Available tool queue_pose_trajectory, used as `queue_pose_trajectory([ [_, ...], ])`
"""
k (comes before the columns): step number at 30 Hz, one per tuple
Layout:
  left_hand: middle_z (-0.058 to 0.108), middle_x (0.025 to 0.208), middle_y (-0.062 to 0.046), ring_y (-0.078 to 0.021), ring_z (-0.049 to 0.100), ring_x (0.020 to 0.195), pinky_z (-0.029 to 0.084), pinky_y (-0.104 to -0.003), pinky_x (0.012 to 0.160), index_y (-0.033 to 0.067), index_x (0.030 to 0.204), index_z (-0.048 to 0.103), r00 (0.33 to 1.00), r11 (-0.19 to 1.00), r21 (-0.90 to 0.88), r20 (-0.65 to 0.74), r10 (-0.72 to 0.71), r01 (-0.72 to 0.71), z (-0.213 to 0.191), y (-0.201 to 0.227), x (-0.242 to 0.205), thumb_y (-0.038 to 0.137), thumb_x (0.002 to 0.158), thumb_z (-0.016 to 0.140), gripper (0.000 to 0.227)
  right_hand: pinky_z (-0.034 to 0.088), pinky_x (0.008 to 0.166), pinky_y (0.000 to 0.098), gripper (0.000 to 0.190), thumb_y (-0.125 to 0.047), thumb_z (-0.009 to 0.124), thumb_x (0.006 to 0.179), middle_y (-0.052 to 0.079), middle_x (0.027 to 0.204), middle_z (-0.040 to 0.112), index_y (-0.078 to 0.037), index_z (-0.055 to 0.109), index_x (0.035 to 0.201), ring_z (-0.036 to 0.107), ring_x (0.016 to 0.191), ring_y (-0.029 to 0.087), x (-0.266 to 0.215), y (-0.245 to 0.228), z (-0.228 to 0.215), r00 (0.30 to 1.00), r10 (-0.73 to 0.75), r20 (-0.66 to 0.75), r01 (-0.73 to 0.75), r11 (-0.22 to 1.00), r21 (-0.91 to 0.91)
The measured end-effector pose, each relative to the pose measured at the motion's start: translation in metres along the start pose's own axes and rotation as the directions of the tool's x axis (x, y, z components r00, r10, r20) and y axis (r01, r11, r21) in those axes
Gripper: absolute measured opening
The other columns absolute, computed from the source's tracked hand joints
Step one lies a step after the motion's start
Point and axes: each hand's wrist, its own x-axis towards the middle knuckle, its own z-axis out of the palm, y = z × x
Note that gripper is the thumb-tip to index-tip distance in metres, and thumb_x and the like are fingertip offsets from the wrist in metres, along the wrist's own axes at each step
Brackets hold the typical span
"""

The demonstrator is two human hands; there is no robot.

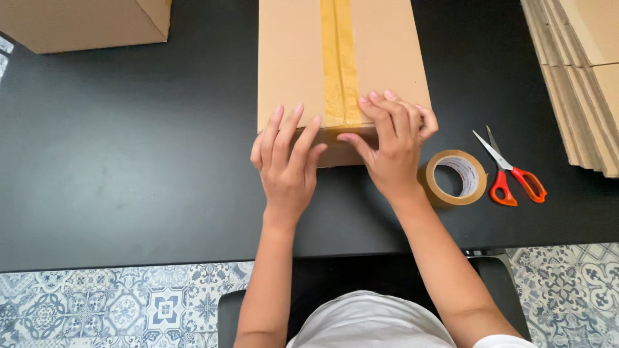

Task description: The person folds two cardboard boxes by hand on a table and seals each one with brown adhesive tape, using scissors to cut the tape.

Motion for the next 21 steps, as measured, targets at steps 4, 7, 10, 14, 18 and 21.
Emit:
queue_pose_trajectory([
  [4,0.057,0.121,0.0,-0.0187,0.049,0.118,0.022,-0.033,0.105,0.0145,0.12,0.057,0.989,0.997,-0.07,0.146,-0.011,0.022,0.01,-0.006,0.014,0.026,0.097,0.039,0.031,0.023,0.095,0.0462,0.063,-0.041,0.083,0.065,0.004,0.109,0.055,-0.01,0.059,0.114,0.049,0.105,0.026,0.005,-0.005,-0.003,1.0,0.018,0.01,-0.018,0.999,0.029],
  [7,0.058,0.117,0.006,-0.014,0.05,0.113,0.024,-0.03,0.097,0.0199,0.119,0.057,0.982,0.999,-0.006,0.187,-0.03,0.032,0.014,-0.012,0.008,0.042,0.09,0.049,0.037,0.023,0.095,0.0462,0.069,-0.038,0.087,0.057,0.004,0.108,0.055,-0.011,0.059,0.114,0.048,0.106,0.025,0.003,-0.007,-0.004,0.999,0.036,0.021,-0.036,0.999,0.016],
  [10,0.059,0.116,0.007,-0.0138,0.051,0.112,0.025,-0.029,0.095,0.0205,0.117,0.058,0.978,0.999,0.008,0.207,-0.034,0.033,0.01,-0.013,0.01,0.053,0.074,0.066,0.055,0.022,0.095,0.0444,0.072,-0.035,0.088,0.057,0.003,0.111,0.054,-0.013,0.058,0.119,0.046,0.107,0.024,0.002,-0.003,-0.005,0.999,0.003,0.048,-0.003,1.0,-0.007],
  [14,0.059,0.114,0.007,-0.0143,0.05,0.111,0.025,-0.03,0.093,0.0198,0.117,0.057,0.959,1.0,-0.022,0.282,-0.013,0.02,0.003,-0.014,0.013,0.043,0.07,0.074,0.056,0.025,0.094,0.0433,0.069,-0.036,0.084,0.061,0.003,0.113,0.055,-0.013,0.058,0.121,0.048,0.108,0.025,0.002,0.001,-0.008,0.997,-0.032,0.073,0.03,0.999,0.03],
  [18,0.058,0.114,0.009,-0.0126,0.048,0.113,0.022,-0.03,0.093,0.0219,0.119,0.057,0.957,0.998,-0.038,0.288,-0.033,0.046,0.006,-0.014,0.009,0.037,0.076,0.07,0.047,0.025,0.093,0.0409,0.054,-0.038,0.078,0.072,0.001,0.112,0.058,-0.017,0.061,0.119,0.05,0.108,0.022,0.0,0.003,-0.004,0.999,-0.032,0.027,0.031,0.999,0.034],
  [21,0.059,0.113,0.008,-0.0133,0.048,0.113,0.022,-0.03,0.093,0.021,0.118,0.059,0.959,0.996,-0.057,0.279,-0.05,0.068,0.009,-0.013,0.006,0.028,0.083,0.062,0.035,0.025,0.092,0.039,0.038,-0.038,0.068,0.083,-0.001,0.11,0.06,-0.018,0.064,0.115,0.052,0.105,0.021,0.0,0.001,-0.002,1.0,-0.013,-0.013,0.013,0.999,0.045],
])
